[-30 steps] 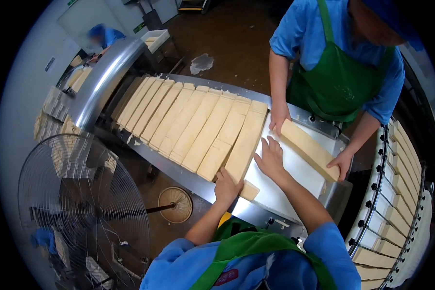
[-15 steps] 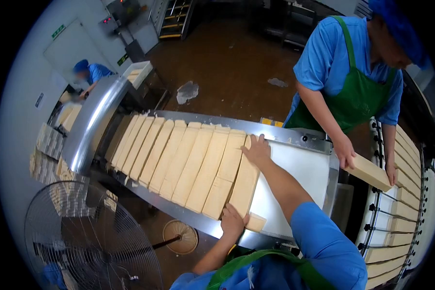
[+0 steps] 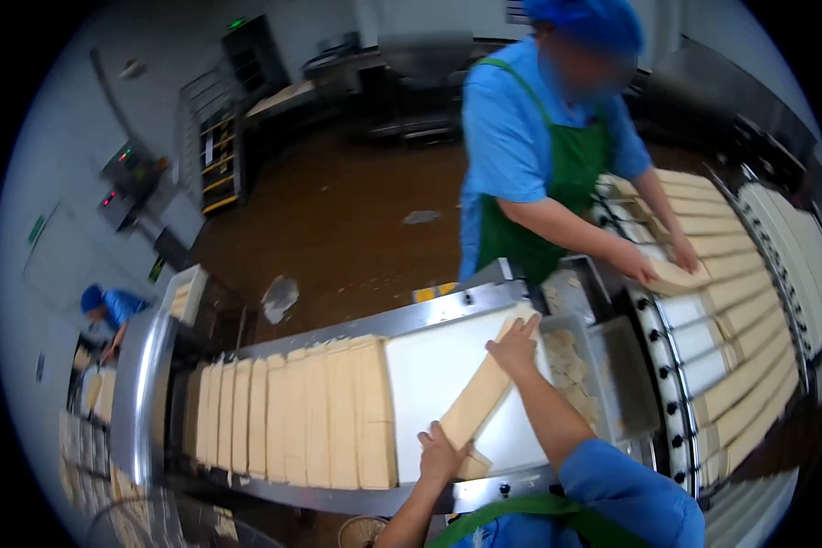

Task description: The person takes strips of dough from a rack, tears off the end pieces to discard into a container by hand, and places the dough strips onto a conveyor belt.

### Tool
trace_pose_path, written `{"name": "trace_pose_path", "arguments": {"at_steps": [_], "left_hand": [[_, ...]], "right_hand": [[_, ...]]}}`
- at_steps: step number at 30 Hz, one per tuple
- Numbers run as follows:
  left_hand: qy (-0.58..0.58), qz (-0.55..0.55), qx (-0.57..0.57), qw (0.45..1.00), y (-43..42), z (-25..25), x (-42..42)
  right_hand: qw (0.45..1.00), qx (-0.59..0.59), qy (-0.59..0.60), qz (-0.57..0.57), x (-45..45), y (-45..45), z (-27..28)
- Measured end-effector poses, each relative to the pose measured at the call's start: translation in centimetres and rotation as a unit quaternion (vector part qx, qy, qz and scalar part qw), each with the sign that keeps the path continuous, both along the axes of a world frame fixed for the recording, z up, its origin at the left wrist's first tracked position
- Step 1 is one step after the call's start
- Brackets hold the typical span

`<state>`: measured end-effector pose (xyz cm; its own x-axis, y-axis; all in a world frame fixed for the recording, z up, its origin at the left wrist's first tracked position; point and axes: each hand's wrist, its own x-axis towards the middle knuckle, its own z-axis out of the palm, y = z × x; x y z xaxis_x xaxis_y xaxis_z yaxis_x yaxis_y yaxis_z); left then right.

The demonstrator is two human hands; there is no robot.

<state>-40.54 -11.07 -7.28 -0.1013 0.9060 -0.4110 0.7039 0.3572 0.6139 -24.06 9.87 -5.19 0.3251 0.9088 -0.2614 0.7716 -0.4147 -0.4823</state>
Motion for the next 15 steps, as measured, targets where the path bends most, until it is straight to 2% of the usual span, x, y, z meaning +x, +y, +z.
{"name": "trace_pose_path", "arguments": {"at_steps": [2,4,6,8,9,12,15], "left_hand": [[-0.003,0.060,0.047,0.997,0.7,0.5,2.0],[0.041,0.020,0.164,0.985,1.0,0.6,4.6],[-0.007,0.009,0.211,0.977,1.4,2.3,8.0],[-0.025,-0.031,0.273,0.961,2.1,0.5,10.8],[-0.033,-0.063,0.266,0.961,2.1,1.0,12.9],[-0.105,-0.099,0.302,0.942,2.9,3.8,19.4],[-0.144,-0.196,0.356,0.902,3.6,6.0,25.2]], "right_hand": [[0.998,0.020,-0.022,-0.060,2.9,-0.9,-0.6],[0.990,0.060,0.059,-0.114,7.6,-2.1,-1.3],[0.971,0.115,0.118,-0.173,12.4,-4.8,0.6],[0.952,0.165,0.136,-0.220,17.7,-7.9,3.5],[0.940,0.231,0.087,-0.235,20.7,-9.1,3.1],[0.911,0.234,0.084,-0.329,28.8,-12.9,6.9],[0.894,0.222,0.091,-0.379,37.1,-15.8,8.2]]}}
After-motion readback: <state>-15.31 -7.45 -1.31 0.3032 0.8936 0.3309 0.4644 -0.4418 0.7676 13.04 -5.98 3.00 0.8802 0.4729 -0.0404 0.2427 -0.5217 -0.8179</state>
